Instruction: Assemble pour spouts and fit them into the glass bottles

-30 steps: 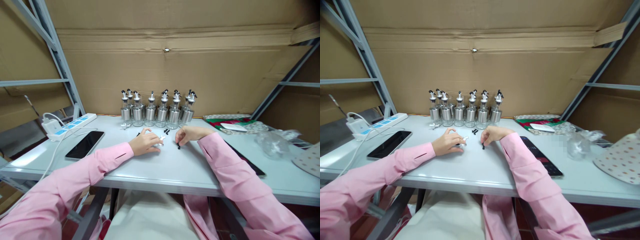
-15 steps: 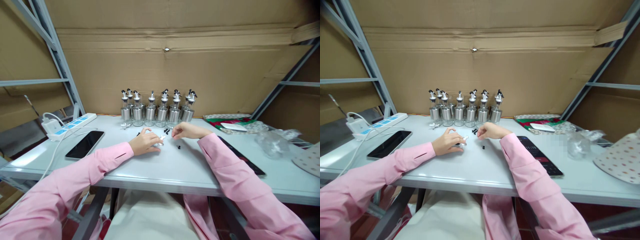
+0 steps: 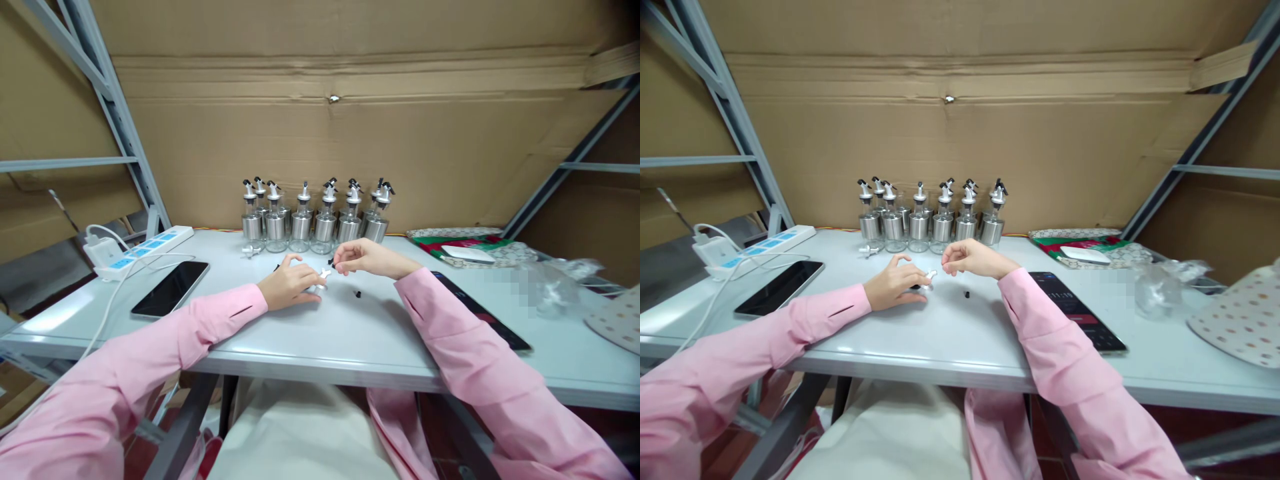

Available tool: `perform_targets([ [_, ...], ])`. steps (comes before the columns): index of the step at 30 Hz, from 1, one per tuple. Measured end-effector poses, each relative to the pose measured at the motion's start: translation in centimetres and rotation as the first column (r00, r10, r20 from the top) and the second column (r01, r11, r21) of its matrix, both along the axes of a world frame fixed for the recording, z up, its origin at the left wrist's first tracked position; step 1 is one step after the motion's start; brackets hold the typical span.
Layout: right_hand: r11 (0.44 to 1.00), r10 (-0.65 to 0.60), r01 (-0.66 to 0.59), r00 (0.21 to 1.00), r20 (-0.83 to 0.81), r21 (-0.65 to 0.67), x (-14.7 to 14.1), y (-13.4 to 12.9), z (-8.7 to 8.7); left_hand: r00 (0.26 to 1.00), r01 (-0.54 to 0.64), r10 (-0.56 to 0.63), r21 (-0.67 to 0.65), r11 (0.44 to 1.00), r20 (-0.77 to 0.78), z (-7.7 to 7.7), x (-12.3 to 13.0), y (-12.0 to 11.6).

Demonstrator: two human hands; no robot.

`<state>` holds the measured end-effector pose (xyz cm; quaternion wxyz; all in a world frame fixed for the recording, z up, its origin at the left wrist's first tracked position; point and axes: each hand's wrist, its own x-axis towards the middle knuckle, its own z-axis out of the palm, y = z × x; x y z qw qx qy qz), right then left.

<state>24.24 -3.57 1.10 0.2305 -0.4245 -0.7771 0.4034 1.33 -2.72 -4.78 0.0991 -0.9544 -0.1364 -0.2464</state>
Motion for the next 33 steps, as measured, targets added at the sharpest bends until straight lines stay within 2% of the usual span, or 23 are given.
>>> perform_targets([
  [9,0.999,-0.018,0.017,0.999,-0.03,-0.028,-0.4,-0.4,0.3,1.0,-0.012,0.012,0.004,1.0,0.015,0.0,0.0,0.0],
  [19,0.984,-0.024,-0.002,0.99,-0.141,-0.179,-0.4,-0.4,-0.2,0.997,0.0,-0.006,0.086,0.996,0.079,-0.2,0.0,0.1],
  [21,0.986,0.005,-0.03,0.989,-0.149,-0.164,-0.5,-0.3,-0.3,0.995,0.007,-0.017,0.101,0.995,0.094,-0.1,0.0,0.1],
  [26,0.999,0.037,-0.038,0.986,-0.164,-0.006,-0.7,0.2,-0.6,0.996,-0.009,0.002,0.083,0.997,0.089,0.0,0.0,0.0],
  [33,0.993,0.011,-0.038,0.971,-0.238,-0.111,-0.8,0.3,-0.8,0.995,-0.01,0.001,0.094,0.995,0.103,-0.1,0.0,0.1],
])
